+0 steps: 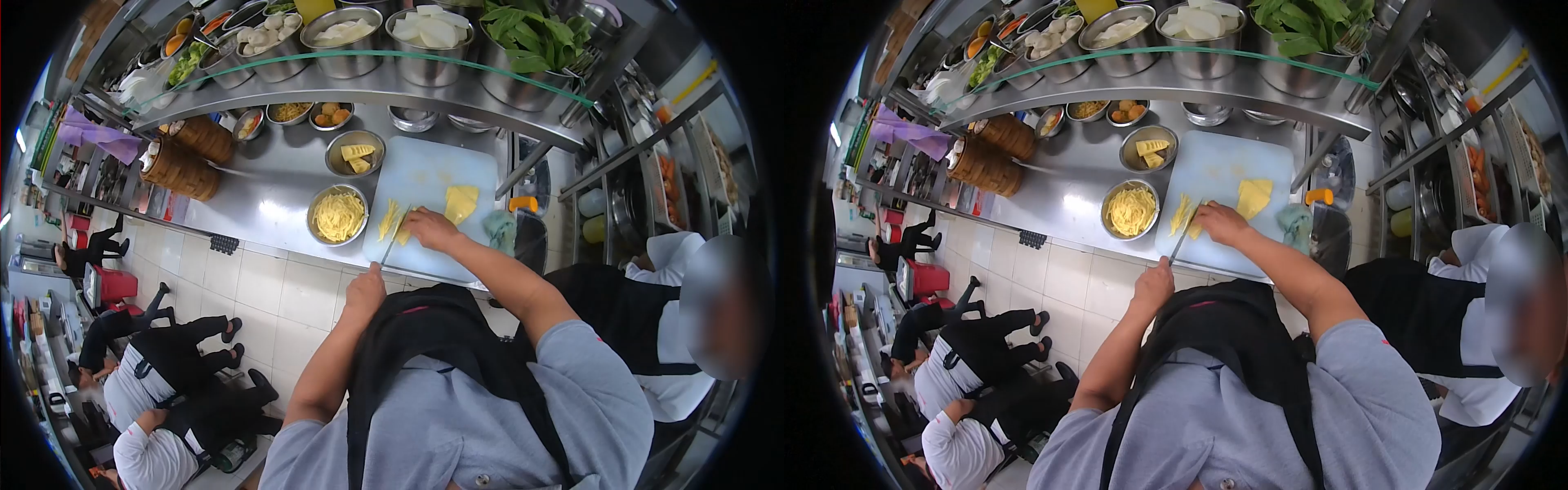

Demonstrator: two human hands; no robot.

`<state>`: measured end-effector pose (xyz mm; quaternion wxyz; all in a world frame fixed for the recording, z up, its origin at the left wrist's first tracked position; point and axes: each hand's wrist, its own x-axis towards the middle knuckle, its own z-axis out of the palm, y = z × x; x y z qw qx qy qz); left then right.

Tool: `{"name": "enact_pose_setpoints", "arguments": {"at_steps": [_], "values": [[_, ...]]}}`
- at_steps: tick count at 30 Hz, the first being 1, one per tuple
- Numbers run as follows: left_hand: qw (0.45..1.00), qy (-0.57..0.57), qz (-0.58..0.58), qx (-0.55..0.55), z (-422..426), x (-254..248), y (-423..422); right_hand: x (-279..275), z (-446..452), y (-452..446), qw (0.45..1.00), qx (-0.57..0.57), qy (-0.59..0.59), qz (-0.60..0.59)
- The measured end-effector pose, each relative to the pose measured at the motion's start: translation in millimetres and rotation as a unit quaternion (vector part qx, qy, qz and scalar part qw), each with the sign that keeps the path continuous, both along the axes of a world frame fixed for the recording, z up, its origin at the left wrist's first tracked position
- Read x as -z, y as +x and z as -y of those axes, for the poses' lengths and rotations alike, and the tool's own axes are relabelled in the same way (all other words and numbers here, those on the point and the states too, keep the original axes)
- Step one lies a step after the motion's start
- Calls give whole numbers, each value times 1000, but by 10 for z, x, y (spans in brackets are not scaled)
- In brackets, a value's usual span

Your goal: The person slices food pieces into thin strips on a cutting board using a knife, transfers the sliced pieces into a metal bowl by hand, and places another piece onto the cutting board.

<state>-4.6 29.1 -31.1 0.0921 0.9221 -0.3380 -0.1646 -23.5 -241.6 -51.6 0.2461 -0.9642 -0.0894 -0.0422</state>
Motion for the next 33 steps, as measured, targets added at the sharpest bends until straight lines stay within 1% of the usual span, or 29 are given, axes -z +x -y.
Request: {"name": "enact_pose_setpoints", "arguments": {"at_steps": [1,3,5,7,9,10,12,13,15,16,17,19,20,22,26,28,29,30,32,33], "values": [[1000,-1,1,-1,5,-64,-16,-2,16,9,1000,-1,-1,1],[999,41,-4,2,-40,-167,-86,-2,11,4,1000,-5,-13,-17],[999,29,-13,-10,-4,81,-112,-27,11,6,1000,-4,-13,-23],[999,16,-23,-19,35,133,-97,-21,-9,1,999,-2,-13,-29],[1000,19,-4,-19,130,147,-36,-30,14,-18,999,9,27,-30],[1000,13,-1,-20,157,26,-32,-10,43,-10,999,8,22,-27],[998,53,-44,-9,114,-208,-33,28,47,8,1000,-10,14,-20],[998,51,-40,-7,120,-193,-62,14,50,8,1000,-8,12,-16],[995,64,-67,-40,133,-90,-161,-1,35,7,1000,-8,15,-17],[996,43,-69,-47,150,28,-158,12,35,8,1000,-8,17,-5],[996,43,-68,-45,146,147,-113,30,43,16,1000,-7,17,-3],[1000,13,-1,-19,180,153,-70,25,47,-16,1000,-11,28,-3],[1000,11,-2,-21,161,143,-57,14,52,-18,1000,-13,26,-4],[997,42,-65,-11,152,-133,-28,43,61,3,1000,-20,20,8],[996,35,-70,-37,147,102,-124,112,67,26,1000,-15,16,0],[995,39,-70,-56,245,87,-107,110,78,-9,999,-11,27,28],[997,15,-46,-52,227,144,-93,123,92,-49,999,-15,30,17],[998,17,-44,-39,202,184,-47,139,127,-30,999,-15,39,32],[999,21,-39,-29,210,149,-28,27,150,-31,997,-26,63,47],[999,21,-20,-36,219,-4,-60,33,162,-16,996,-28,67,46]]}}
